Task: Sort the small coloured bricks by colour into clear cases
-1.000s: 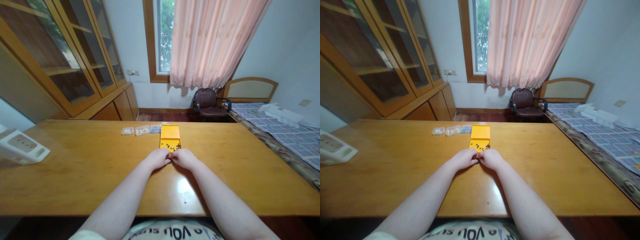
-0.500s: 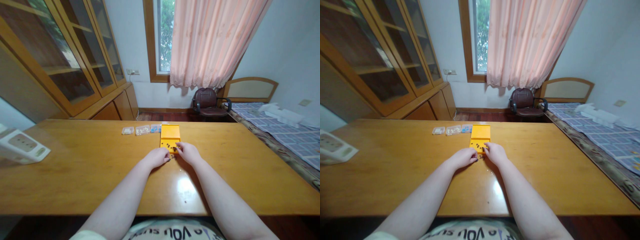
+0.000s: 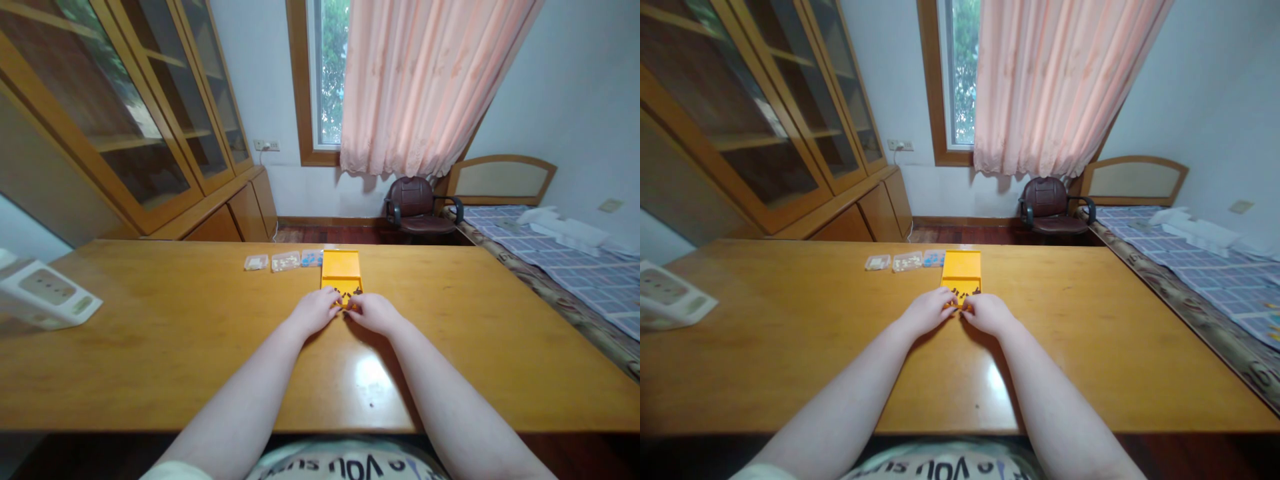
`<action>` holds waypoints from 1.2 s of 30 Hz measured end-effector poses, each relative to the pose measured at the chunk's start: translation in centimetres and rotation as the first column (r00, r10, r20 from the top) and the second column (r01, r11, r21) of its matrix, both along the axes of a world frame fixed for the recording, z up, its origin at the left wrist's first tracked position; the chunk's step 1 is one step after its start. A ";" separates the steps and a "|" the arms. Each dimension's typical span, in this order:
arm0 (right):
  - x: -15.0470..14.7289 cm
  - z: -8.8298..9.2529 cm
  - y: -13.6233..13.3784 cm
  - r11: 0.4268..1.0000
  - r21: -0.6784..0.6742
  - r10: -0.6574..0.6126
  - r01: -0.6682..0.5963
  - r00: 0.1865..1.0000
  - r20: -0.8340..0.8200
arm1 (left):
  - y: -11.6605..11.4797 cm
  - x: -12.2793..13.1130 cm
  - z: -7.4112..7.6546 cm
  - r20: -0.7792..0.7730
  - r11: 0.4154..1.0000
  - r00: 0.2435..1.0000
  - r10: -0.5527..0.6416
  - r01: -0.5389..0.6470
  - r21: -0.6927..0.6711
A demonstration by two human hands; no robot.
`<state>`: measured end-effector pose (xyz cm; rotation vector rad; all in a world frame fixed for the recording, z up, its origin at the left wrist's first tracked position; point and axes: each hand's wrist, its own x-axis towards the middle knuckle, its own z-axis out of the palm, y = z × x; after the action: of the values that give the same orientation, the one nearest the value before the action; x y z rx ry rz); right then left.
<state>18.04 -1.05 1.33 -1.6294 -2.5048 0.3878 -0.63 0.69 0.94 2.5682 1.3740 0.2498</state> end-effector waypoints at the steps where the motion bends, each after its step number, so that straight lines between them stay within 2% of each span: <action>1: 0.1 0.0 0.0 1.000 -0.005 -0.004 0.004 1.000 0.010 | -0.2 0.2 0.0 -0.025 0.999 0.999 -0.032 0.032 -0.009; 5: 0.8 0.0 0.3 0.998 -0.056 -0.015 0.018 0.999 0.041 | -0.8 0.8 -0.1 -0.085 0.996 0.994 -0.069 0.064 -0.056; 14: 0.8 0.1 0.3 0.998 -0.067 0.018 -0.013 0.997 0.074 | -1.0 1.7 -0.1 -0.094 0.995 0.995 0.018 -0.027 -0.101; 22: 0.3 -0.6 0.5 1.000 -0.019 0.007 -0.005 0.995 0.104 | -0.9 1.5 -0.3 -0.088 0.997 0.996 0.001 -0.008 -0.076; 30: 0.4 -0.5 0.4 1.000 0.010 0.005 -0.006 0.996 0.089 | -0.6 1.0 -0.4 -0.092 1.000 0.996 0.011 -0.012 -0.007; 36: 0.3 -0.6 0.4 1.000 -0.012 0.029 -0.028 0.996 0.088 | -0.7 1.0 -0.5 -0.102 1.000 0.995 -0.013 0.012 -0.014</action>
<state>18.32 -0.68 0.70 -1.6512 -2.5966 0.3403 0.37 -0.04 0.40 2.6112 1.3880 0.1085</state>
